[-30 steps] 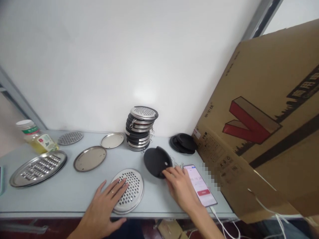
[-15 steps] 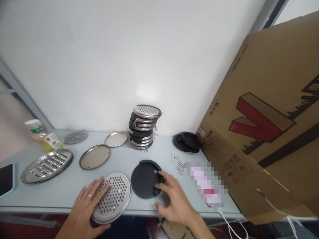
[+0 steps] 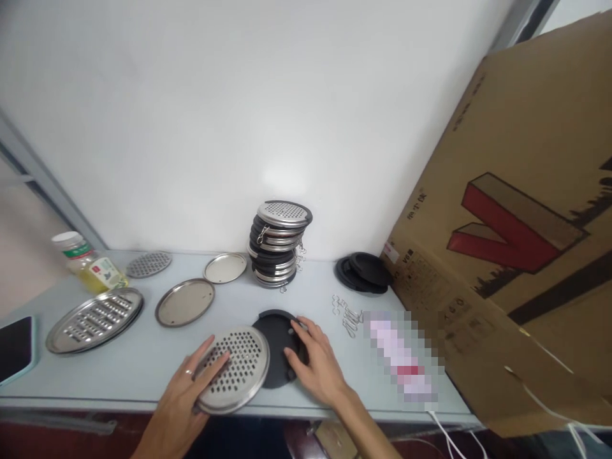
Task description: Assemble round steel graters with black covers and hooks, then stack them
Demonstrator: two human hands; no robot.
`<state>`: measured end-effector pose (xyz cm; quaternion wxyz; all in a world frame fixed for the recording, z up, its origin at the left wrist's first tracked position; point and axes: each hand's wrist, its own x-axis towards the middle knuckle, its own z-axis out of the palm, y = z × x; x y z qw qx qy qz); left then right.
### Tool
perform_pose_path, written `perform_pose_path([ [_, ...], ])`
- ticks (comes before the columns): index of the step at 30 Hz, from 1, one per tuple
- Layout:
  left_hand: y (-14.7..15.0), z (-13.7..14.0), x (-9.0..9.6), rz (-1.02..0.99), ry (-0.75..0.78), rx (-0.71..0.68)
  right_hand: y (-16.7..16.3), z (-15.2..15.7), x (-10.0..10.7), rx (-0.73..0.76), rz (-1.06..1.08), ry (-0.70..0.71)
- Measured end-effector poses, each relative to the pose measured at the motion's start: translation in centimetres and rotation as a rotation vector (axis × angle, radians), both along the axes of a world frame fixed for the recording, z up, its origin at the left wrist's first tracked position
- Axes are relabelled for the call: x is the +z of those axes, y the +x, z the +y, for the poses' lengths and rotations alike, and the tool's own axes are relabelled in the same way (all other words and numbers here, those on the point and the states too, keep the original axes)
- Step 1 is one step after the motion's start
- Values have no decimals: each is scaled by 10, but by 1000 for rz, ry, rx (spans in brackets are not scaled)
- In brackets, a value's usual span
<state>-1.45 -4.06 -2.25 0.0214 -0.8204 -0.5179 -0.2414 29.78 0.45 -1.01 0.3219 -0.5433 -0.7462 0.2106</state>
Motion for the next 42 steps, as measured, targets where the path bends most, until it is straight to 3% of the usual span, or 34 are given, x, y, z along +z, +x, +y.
perform_pose_path([
  [5,23,4,12,41,-138,-47,-1,-5,8,37,89,-23],
  [11,26,12,32,-21,-293,-153,-4,1,13,15,142,-43],
  [18,46,41,23,-314,-263,-44,-27,22,5,-56,428,-120],
  [25,84,62,19,-669,-249,-19,-47,16,0,-50,417,-141],
  [30,95,67,18,-640,-243,-73,-46,16,-3,-112,424,-94],
  [36,90,75,19,-568,-271,-157,-45,14,1,-44,395,-4],
  [42,85,78,22,-554,-300,-173,-45,14,-6,-88,426,-43],
])
